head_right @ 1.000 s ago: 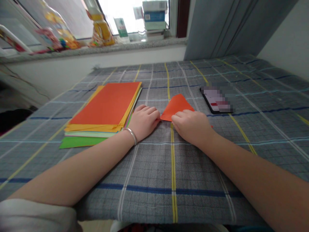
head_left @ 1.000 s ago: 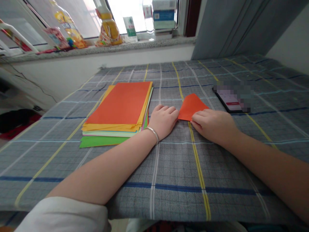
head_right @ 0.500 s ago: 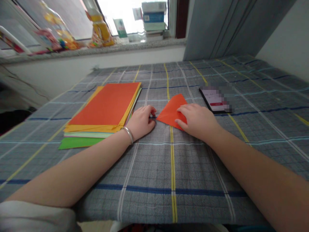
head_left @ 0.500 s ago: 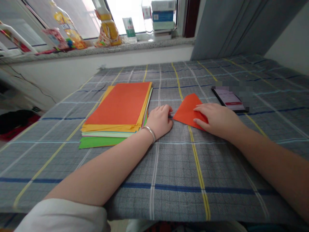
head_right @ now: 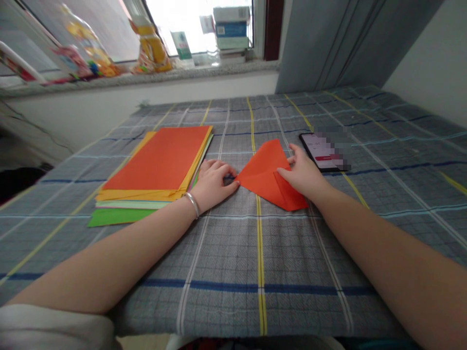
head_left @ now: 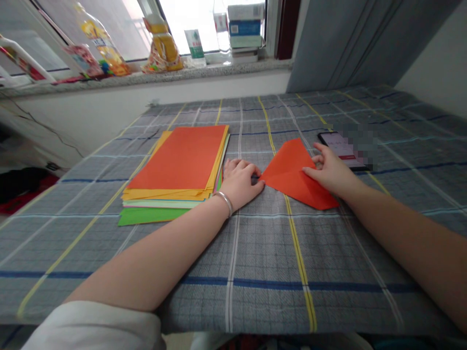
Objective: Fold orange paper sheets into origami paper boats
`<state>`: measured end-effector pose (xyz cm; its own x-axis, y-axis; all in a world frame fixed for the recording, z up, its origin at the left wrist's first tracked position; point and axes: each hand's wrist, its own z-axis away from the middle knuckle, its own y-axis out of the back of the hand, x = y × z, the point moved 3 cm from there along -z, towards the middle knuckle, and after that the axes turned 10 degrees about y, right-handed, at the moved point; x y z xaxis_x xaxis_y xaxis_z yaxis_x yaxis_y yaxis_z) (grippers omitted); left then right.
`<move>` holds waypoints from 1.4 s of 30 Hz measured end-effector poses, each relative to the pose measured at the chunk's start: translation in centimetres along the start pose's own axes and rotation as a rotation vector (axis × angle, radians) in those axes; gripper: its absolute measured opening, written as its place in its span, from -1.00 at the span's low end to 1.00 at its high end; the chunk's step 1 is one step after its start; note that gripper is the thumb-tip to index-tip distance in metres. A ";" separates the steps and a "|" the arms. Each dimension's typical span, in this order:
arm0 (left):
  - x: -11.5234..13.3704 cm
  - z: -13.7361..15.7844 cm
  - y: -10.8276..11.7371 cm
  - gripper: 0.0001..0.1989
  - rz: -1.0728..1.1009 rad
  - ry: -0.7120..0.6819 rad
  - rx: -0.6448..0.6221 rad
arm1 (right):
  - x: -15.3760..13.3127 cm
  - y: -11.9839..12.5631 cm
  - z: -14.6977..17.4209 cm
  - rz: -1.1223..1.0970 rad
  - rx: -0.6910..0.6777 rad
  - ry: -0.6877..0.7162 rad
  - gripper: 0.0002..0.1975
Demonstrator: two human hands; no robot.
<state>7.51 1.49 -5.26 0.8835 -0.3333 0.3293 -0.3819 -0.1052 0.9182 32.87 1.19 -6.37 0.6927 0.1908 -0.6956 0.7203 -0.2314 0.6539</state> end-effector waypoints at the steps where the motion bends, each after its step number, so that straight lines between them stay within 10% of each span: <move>1: -0.1 0.0 0.0 -0.83 0.015 -0.001 0.006 | 0.1 0.0 0.1 -0.105 0.013 -0.077 -0.09; 9: 1.3 1.1 0.9 -0.73 0.145 -0.282 0.078 | -1.3 -0.8 1.2 -0.621 0.133 -0.439 -0.41; 19: 1.6 1.4 0.2 -0.68 0.100 -0.392 0.042 | -2.7 -1.8 2.1 -0.584 0.019 -0.355 -0.47; 29: 1.8 1.4 0.0 -0.70 0.027 -0.424 -0.049 | -3.7 0.8 2.1 0.797 -0.481 0.313 -0.45; 36: 2.2 1.6 0.1 -0.47 0.058 -0.587 -0.158 | -3.9 0.7 2.5 0.829 -0.294 0.909 -0.61; 42: 2.4 1.9 0.5 -0.62 0.047 -0.591 -0.171 | -3.5 -0.5 2.3 0.738 -0.287 1.079 -0.63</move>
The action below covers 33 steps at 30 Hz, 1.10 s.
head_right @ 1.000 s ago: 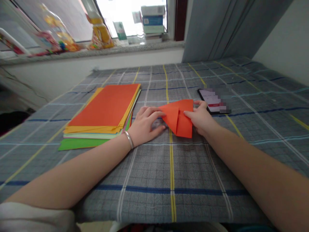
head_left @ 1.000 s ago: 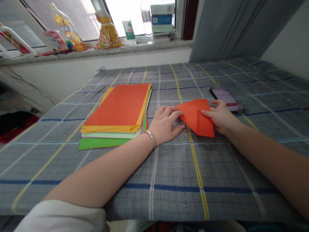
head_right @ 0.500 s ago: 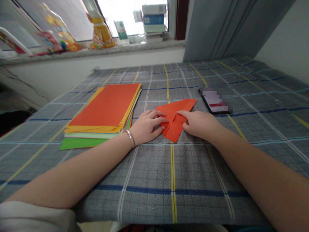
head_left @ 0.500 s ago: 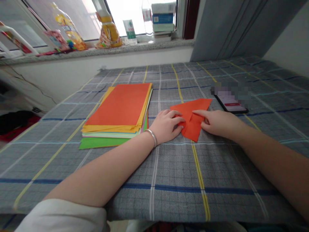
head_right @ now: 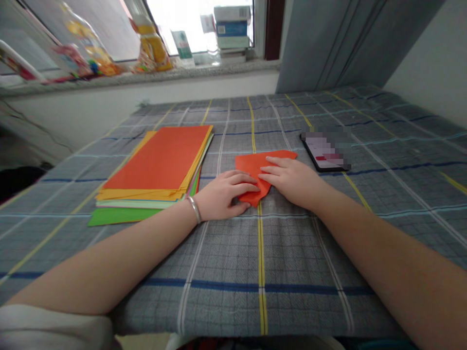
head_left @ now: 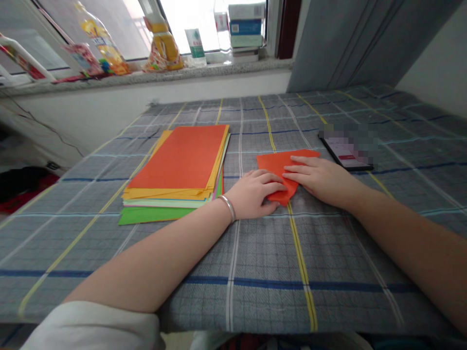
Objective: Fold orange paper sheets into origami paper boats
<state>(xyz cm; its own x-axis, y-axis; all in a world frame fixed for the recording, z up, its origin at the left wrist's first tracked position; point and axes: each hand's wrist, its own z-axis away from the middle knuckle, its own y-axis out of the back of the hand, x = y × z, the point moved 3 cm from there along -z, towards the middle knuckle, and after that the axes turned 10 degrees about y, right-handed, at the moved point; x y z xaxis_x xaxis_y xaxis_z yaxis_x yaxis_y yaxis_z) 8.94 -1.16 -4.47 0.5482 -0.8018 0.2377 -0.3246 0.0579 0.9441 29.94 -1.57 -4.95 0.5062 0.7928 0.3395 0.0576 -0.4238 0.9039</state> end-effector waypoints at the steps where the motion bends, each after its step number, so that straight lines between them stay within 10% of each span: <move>1: 0.1 0.1 0.1 -0.62 -0.010 0.002 0.004 | -0.1 0.2 -0.1 0.001 0.004 0.012 -0.64; 9: 0.5 0.3 0.4 -0.41 -0.036 0.074 -0.003 | -1.9 2.3 -0.8 -0.089 0.000 -0.069 -0.73; 19: 0.8 0.6 0.2 -0.72 -0.304 -0.017 0.030 | 0.0 1.0 0.2 -0.394 -0.023 -0.092 -0.71; 33: -0.9 1.4 2.5 -0.81 -0.423 0.014 -0.067 | -0.5 2.8 0.1 -0.236 -0.066 -0.064 -0.70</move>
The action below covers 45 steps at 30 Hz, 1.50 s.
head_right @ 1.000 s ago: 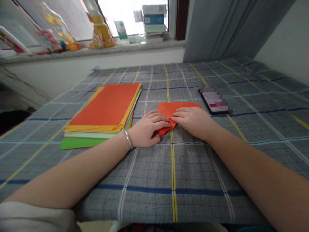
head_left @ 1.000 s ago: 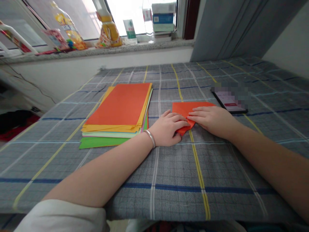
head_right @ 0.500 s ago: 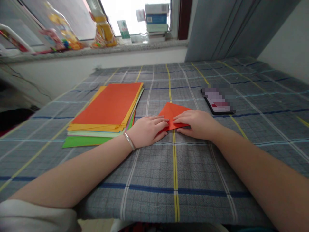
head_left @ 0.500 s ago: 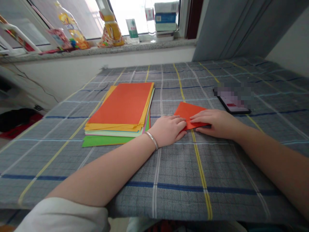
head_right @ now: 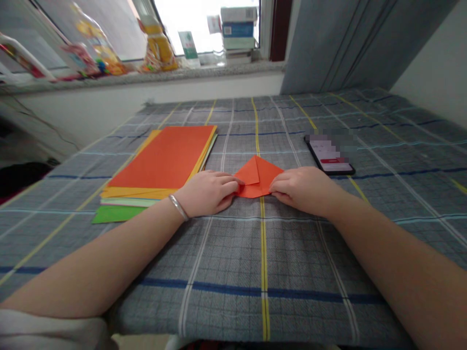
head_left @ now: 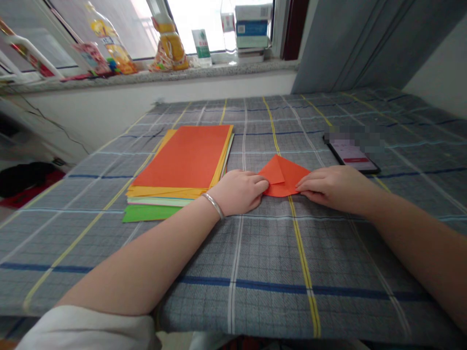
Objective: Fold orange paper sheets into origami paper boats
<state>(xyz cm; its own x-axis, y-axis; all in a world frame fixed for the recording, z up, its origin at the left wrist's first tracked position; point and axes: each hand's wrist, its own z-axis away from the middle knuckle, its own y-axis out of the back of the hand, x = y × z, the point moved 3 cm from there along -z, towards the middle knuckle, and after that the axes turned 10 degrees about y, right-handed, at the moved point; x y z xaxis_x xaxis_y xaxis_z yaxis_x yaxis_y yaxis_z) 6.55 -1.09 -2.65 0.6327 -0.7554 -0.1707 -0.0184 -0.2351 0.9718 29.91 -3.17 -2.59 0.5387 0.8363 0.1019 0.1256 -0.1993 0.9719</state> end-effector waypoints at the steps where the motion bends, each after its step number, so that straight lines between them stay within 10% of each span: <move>1: 0.1 0.0 0.0 -0.77 0.020 0.007 0.003 | 0.0 0.0 -0.1 -0.007 -0.002 -0.015 -0.70; 24: 0.4 -0.2 -0.5 -0.77 0.381 0.283 0.108 | 0.2 0.0 -0.1 -0.105 0.026 -0.152 -0.78; 45: 0.3 -0.4 -0.9 -0.73 0.141 0.138 0.056 | -1.0 -1.2 -1.1 -0.180 -0.014 -0.033 -0.60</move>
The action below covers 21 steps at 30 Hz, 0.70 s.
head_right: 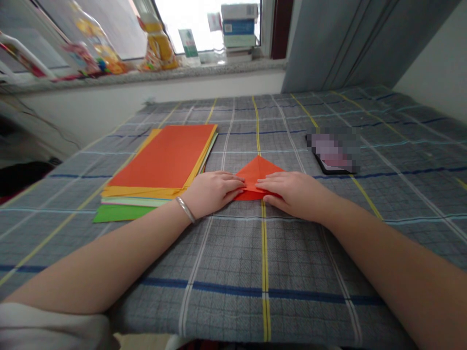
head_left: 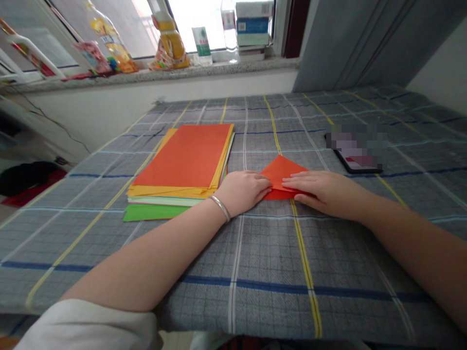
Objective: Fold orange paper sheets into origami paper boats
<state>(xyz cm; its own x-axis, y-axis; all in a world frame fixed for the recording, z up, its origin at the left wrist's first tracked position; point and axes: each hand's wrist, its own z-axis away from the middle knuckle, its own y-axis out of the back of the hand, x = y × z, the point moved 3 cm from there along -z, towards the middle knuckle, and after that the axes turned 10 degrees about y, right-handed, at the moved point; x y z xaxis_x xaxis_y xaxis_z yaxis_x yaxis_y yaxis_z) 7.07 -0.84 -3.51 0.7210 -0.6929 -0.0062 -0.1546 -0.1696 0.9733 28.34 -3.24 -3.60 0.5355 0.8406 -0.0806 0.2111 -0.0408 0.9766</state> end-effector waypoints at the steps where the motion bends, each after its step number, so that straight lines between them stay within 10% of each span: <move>1: -0.1 0.0 0.1 -0.72 -0.005 0.009 -0.019 | 0.1 0.2 0.1 -0.008 -0.014 -0.010 -0.60; 14: -1.4 -0.3 0.9 -0.71 -0.032 0.049 -0.126 | 4.9 1.9 2.8 -0.024 -0.172 -0.349 -0.67; 21: -2.5 -0.7 0.0 -0.77 0.208 0.343 -0.082 | 5.5 1.2 2.7 -0.056 -0.015 -0.596 -0.66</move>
<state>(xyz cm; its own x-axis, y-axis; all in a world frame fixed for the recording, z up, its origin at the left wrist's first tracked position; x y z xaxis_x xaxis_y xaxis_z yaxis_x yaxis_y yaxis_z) 5.75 1.38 -3.34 0.8655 -0.4303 0.2563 -0.2767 0.0157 0.9608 33.74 -0.12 -3.38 0.8913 0.3934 -0.2254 0.2426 0.0061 0.9701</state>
